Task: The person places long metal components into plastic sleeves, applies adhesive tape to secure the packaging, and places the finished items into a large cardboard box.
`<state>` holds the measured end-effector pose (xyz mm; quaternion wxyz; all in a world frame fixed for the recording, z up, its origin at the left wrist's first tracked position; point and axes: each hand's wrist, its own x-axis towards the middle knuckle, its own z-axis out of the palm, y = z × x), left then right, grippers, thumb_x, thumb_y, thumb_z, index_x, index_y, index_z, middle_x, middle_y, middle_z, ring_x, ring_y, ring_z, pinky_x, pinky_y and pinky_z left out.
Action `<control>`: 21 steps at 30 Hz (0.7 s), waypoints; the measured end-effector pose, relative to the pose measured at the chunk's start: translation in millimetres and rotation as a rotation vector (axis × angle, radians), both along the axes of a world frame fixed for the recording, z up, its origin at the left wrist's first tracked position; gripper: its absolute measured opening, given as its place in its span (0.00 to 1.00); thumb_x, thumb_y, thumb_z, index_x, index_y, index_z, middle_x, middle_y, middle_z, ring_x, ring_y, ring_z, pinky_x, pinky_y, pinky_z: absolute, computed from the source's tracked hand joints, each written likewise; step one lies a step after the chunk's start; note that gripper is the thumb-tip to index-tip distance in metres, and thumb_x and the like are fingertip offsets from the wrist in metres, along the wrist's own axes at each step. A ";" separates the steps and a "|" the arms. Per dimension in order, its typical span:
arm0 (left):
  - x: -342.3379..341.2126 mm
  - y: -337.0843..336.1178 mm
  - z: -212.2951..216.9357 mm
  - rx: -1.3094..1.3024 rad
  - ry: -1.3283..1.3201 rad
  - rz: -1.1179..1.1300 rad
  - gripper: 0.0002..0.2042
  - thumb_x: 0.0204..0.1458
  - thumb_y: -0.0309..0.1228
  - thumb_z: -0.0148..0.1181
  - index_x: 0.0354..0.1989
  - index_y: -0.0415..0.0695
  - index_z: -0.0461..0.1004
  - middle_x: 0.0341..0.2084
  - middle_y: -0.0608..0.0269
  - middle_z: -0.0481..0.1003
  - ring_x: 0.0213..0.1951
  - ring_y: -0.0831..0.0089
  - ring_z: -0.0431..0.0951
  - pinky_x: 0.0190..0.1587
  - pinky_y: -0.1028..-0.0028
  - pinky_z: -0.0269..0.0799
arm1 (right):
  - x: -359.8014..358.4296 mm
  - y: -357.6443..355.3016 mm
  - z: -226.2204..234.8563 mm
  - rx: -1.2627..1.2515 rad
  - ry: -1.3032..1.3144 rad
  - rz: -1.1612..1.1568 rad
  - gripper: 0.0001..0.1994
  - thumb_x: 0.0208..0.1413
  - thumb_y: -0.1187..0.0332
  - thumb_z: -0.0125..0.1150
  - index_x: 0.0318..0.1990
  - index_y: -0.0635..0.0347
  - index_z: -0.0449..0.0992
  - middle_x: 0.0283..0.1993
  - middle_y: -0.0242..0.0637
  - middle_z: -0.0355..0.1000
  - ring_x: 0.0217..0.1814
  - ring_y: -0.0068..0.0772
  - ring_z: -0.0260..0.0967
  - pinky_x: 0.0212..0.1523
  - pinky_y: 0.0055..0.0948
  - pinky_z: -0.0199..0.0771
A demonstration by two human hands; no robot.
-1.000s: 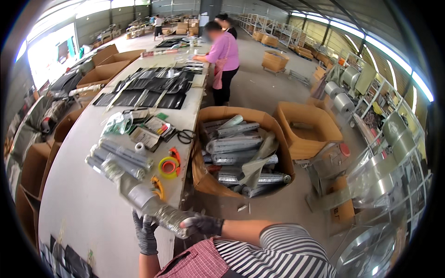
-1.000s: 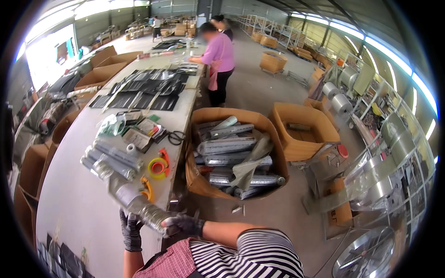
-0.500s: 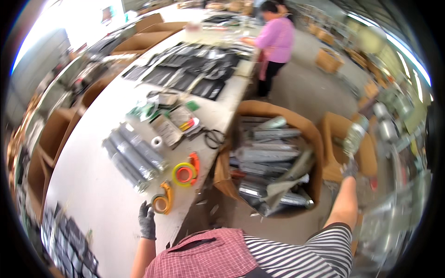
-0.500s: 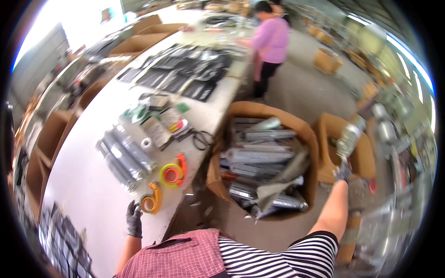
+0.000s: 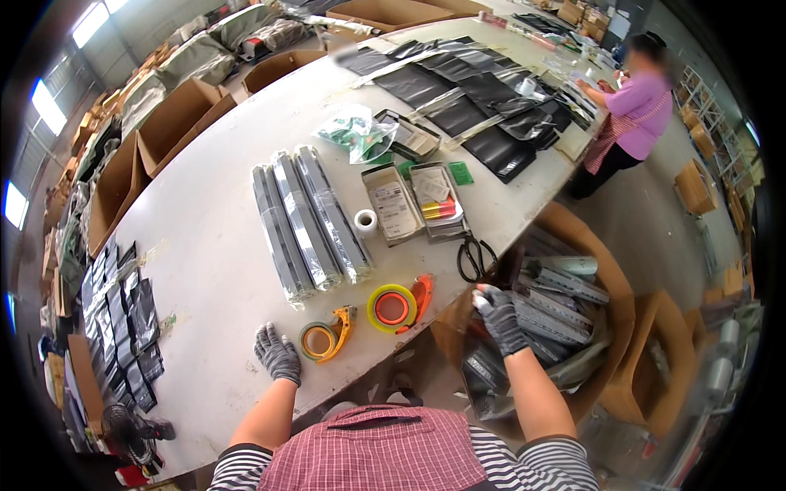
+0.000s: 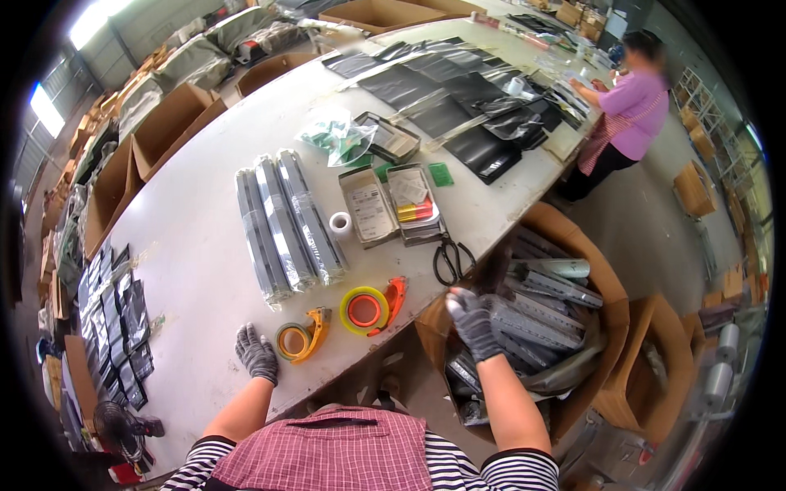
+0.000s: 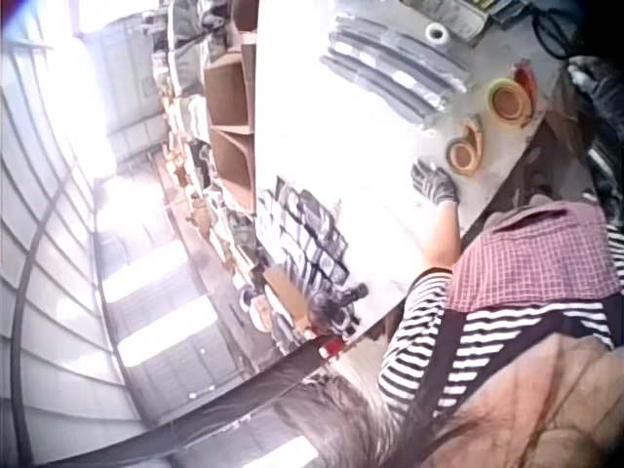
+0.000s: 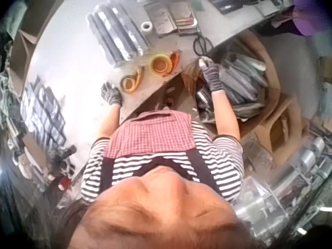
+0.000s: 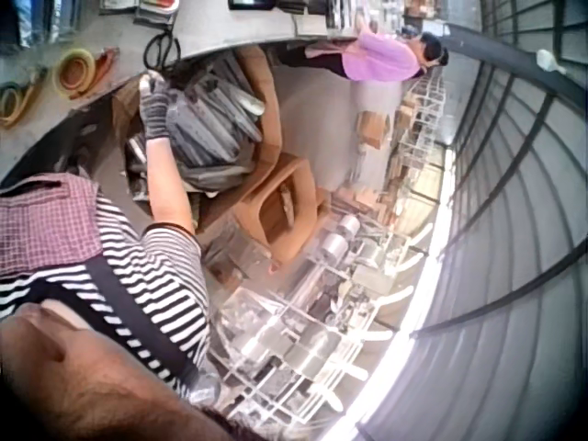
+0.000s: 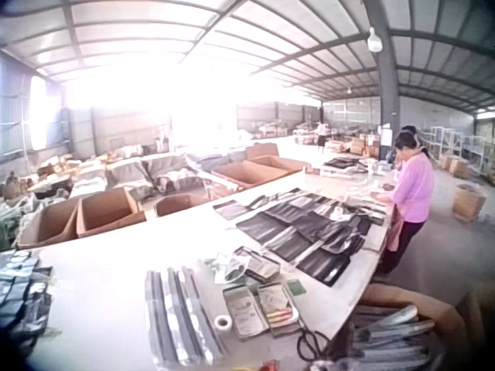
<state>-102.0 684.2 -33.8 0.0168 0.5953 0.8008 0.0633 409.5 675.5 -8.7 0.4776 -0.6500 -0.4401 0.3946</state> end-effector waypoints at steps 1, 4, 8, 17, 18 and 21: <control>5.5 1.5 0.8 -0.011 0.016 0.011 0.27 0.58 0.37 0.46 0.67 0.42 0.58 0.67 0.49 0.56 0.70 0.56 0.51 0.70 0.55 0.41 | -16.1 19.3 9.4 0.054 -0.018 0.029 0.12 0.59 0.70 0.60 0.50 0.62 0.75 0.42 0.34 0.76 0.43 0.25 0.73 0.48 0.25 0.73; 6.9 2.6 6.1 -0.020 0.018 0.025 0.27 0.58 0.37 0.46 0.66 0.42 0.58 0.66 0.49 0.57 0.70 0.54 0.50 0.70 0.55 0.40 | -75.9 74.4 53.0 0.131 -0.133 0.204 0.12 0.59 0.72 0.59 0.49 0.63 0.75 0.40 0.39 0.77 0.42 0.27 0.74 0.48 0.26 0.73; 13.4 7.0 10.5 -0.034 0.020 0.009 0.27 0.57 0.36 0.46 0.66 0.41 0.58 0.66 0.48 0.57 0.70 0.53 0.50 0.70 0.53 0.40 | -149.4 137.1 44.8 0.403 -0.784 0.481 0.22 0.56 0.60 0.63 0.52 0.66 0.72 0.47 0.47 0.75 0.51 0.43 0.73 0.53 0.37 0.73; 11.1 5.7 5.0 -0.025 0.013 -0.002 0.28 0.56 0.36 0.46 0.66 0.41 0.57 0.66 0.48 0.57 0.70 0.53 0.50 0.70 0.54 0.39 | -204.0 189.2 17.4 -0.203 -0.590 0.472 0.42 0.47 0.44 0.68 0.61 0.71 0.64 0.45 0.54 0.74 0.49 0.40 0.74 0.53 0.36 0.73; 8.7 6.5 3.8 -0.018 0.014 -0.001 0.28 0.56 0.35 0.46 0.66 0.41 0.57 0.66 0.48 0.57 0.70 0.53 0.50 0.70 0.54 0.39 | -200.5 192.8 18.8 -0.114 -0.533 0.440 0.41 0.48 0.43 0.67 0.59 0.70 0.67 0.42 0.52 0.75 0.46 0.37 0.76 0.50 0.34 0.75; 0.1 4.8 -2.6 -0.009 -0.001 0.020 0.29 0.54 0.36 0.48 0.66 0.41 0.58 0.66 0.46 0.57 0.70 0.52 0.51 0.71 0.53 0.38 | -188.0 184.2 79.8 -0.232 0.499 0.614 0.33 0.47 0.43 0.68 0.48 0.65 0.76 0.35 0.41 0.77 0.34 0.26 0.74 0.38 0.26 0.76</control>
